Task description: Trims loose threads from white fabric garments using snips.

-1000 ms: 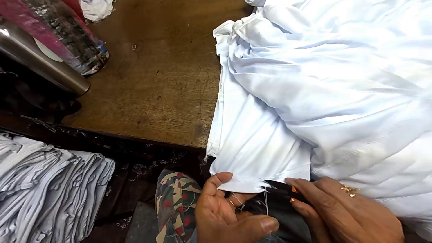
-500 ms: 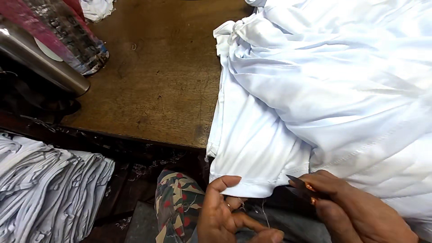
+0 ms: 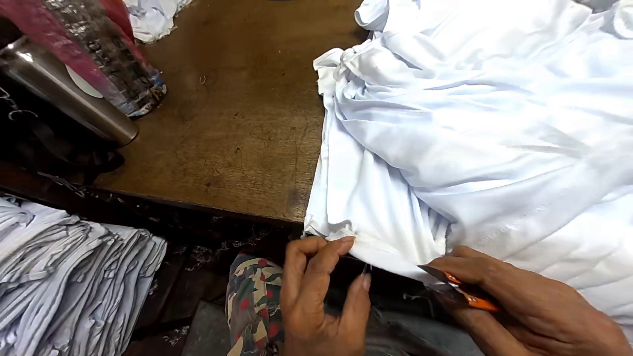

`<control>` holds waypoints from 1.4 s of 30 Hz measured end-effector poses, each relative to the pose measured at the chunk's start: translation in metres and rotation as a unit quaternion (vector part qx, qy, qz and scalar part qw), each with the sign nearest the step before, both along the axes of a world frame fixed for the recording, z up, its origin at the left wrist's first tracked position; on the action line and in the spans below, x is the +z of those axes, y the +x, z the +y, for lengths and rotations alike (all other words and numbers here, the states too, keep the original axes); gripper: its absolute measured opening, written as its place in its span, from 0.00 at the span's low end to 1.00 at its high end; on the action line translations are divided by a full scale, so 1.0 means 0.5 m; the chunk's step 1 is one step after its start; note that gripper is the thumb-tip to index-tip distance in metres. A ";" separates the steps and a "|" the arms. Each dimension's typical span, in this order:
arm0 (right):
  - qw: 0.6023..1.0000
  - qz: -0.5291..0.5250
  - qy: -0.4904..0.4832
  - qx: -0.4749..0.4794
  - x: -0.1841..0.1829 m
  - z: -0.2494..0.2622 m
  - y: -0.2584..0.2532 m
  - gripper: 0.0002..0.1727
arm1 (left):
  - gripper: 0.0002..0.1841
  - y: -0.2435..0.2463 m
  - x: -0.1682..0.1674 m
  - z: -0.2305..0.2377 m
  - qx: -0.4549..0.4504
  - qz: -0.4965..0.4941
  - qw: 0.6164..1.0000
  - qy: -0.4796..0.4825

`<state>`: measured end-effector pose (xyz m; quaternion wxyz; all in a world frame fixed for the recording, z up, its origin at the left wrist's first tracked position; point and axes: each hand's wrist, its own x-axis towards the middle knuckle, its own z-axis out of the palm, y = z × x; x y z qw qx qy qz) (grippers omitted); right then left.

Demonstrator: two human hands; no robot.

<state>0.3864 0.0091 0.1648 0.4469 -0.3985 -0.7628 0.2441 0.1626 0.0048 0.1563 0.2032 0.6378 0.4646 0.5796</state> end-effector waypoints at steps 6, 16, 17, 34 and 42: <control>1.000 0.019 -0.015 0.008 0.011 0.005 0.011 0.12 | 0.09 -0.003 0.019 0.061 -0.050 0.029 0.995 0.077; 0.971 0.120 -0.188 -0.089 0.062 -0.009 0.016 0.06 | 0.12 -0.036 0.071 0.063 -0.233 -0.086 0.969 -0.010; 0.975 0.087 -0.182 -0.093 0.063 -0.010 0.014 0.06 | 0.13 -0.037 0.074 0.061 -0.229 -0.088 0.969 -0.016; 0.965 -0.234 0.066 -0.095 0.060 -0.074 -0.025 0.24 | 0.28 -0.017 0.112 0.013 -0.189 -0.258 0.911 -0.262; 0.957 -0.251 0.096 -0.114 0.059 -0.064 -0.032 0.24 | 0.30 -0.005 0.117 0.001 -0.180 -0.334 0.870 -0.316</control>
